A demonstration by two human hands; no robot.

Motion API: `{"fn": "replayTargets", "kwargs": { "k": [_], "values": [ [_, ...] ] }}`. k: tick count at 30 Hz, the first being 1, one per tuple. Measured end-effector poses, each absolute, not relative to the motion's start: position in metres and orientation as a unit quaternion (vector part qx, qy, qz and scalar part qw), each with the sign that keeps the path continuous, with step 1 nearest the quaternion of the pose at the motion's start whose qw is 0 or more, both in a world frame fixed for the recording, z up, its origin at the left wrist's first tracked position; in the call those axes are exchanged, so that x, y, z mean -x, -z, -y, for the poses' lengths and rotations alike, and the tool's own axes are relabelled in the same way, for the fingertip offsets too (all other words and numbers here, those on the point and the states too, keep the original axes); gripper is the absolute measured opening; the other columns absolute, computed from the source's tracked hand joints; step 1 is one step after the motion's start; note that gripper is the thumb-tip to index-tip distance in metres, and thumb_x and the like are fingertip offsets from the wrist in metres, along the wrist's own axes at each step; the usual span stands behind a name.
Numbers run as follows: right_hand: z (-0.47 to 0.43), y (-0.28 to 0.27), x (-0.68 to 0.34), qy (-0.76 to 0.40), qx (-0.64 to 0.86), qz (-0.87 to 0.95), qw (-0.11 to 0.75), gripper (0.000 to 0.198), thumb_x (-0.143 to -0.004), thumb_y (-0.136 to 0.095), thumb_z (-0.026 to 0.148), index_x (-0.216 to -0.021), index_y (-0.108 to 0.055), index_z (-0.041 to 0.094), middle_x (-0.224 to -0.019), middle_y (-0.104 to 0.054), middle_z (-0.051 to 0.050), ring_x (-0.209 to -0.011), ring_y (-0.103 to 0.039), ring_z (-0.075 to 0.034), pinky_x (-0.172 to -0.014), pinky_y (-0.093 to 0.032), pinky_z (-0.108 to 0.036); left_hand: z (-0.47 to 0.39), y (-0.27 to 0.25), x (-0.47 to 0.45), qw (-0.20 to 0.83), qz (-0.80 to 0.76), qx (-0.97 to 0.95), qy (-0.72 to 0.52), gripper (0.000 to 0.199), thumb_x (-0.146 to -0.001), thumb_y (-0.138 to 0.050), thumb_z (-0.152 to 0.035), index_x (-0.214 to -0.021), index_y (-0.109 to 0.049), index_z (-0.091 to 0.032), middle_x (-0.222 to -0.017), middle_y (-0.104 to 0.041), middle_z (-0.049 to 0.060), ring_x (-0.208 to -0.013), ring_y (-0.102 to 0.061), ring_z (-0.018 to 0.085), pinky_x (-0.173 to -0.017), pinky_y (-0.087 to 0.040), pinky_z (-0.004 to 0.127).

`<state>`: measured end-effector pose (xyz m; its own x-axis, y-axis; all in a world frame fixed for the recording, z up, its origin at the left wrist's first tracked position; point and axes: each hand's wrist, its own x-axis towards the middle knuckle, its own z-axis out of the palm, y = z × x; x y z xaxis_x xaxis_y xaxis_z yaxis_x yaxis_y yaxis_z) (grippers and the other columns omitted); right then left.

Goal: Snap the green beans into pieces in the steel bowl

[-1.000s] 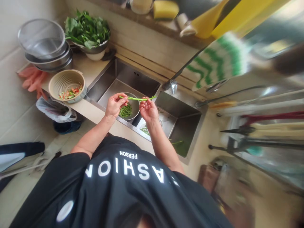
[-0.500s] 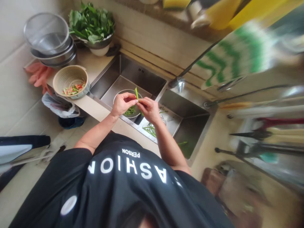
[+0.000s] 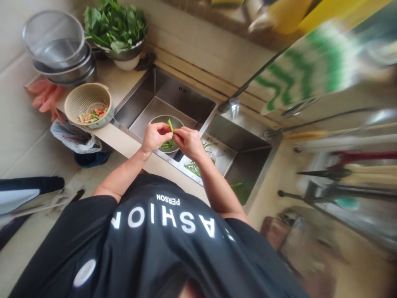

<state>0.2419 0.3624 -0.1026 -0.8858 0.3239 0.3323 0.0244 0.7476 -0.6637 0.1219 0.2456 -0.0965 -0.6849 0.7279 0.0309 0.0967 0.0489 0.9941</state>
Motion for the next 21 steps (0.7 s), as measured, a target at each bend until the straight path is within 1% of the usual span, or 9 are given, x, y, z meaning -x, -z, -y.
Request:
{"fn": "replayTargets", "kwargs": {
  "k": [6, 11, 13, 16, 19, 21],
  "values": [
    [-0.355, 0.101, -0.240, -0.299, 0.141, 0.916, 0.227, 0.025, -0.092, -0.052, 0.027, -0.080, -0.073, 0.018, -0.072, -0.061, -0.004, -0.062, -0.053, -0.013, -0.061, -0.038, -0.025, -0.249, 0.096, -0.126, 0.236, -0.687, -0.282, -0.626, 0.009, -0.061, -0.070, -0.018, -0.069, -0.071, -0.014, -0.067, -0.070, 0.001, -0.062, -0.062, 0.012, -0.063, -0.050, 0.024],
    [-0.347, 0.099, -0.238, -0.281, 0.186, 0.911, 0.237, 0.026, -0.090, -0.052, 0.026, -0.076, -0.071, 0.017, -0.073, -0.062, -0.005, -0.062, -0.053, -0.013, -0.061, -0.037, -0.025, -0.253, 0.095, -0.129, 0.242, -0.686, -0.256, -0.637, 0.010, -0.058, -0.067, -0.017, -0.067, -0.069, -0.014, -0.063, -0.068, -0.001, -0.058, -0.060, 0.009, -0.059, -0.048, 0.021],
    [-0.346, 0.099, -0.237, -0.309, 0.199, 0.897, 0.244, 0.024, -0.088, -0.054, 0.025, -0.075, -0.072, 0.016, -0.072, -0.063, -0.005, -0.061, -0.053, -0.012, -0.061, -0.038, -0.025, -0.254, 0.095, -0.129, 0.266, -0.670, -0.238, -0.651, 0.010, -0.057, -0.068, -0.018, -0.066, -0.068, -0.013, -0.061, -0.067, -0.002, -0.055, -0.059, 0.009, -0.056, -0.048, 0.020],
    [-0.350, 0.100, -0.236, -0.403, 0.218, 0.857, 0.236, 0.022, -0.083, -0.055, 0.023, -0.076, -0.074, 0.015, -0.067, -0.064, -0.003, -0.060, -0.052, -0.012, -0.061, -0.039, -0.025, -0.255, 0.094, -0.128, 0.324, -0.642, -0.205, -0.664, 0.012, -0.054, -0.070, -0.019, -0.065, -0.067, -0.013, -0.056, -0.064, -0.003, -0.049, -0.056, 0.008, -0.051, -0.047, 0.019],
    [-0.358, 0.101, -0.240, -0.489, 0.219, 0.824, 0.186, 0.024, -0.081, -0.053, 0.024, -0.077, -0.075, 0.014, -0.058, -0.060, 0.000, -0.055, -0.048, -0.011, -0.057, -0.036, -0.024, -0.254, 0.093, -0.124, 0.381, -0.631, -0.184, -0.650, 0.016, -0.053, -0.072, -0.021, -0.065, -0.067, -0.013, -0.050, -0.061, -0.003, -0.045, -0.054, 0.008, -0.048, -0.046, 0.020],
    [-0.363, 0.101, -0.242, -0.508, 0.195, 0.824, 0.158, 0.026, -0.083, -0.053, 0.027, -0.081, -0.075, 0.014, -0.058, -0.059, 0.001, -0.055, -0.047, -0.011, -0.057, -0.036, -0.024, -0.252, 0.093, -0.122, 0.389, -0.646, -0.195, -0.627, 0.016, -0.054, -0.071, -0.021, -0.067, -0.068, -0.012, -0.050, -0.061, -0.003, -0.045, -0.054, 0.008, -0.048, -0.047, 0.020]
  ]
}}
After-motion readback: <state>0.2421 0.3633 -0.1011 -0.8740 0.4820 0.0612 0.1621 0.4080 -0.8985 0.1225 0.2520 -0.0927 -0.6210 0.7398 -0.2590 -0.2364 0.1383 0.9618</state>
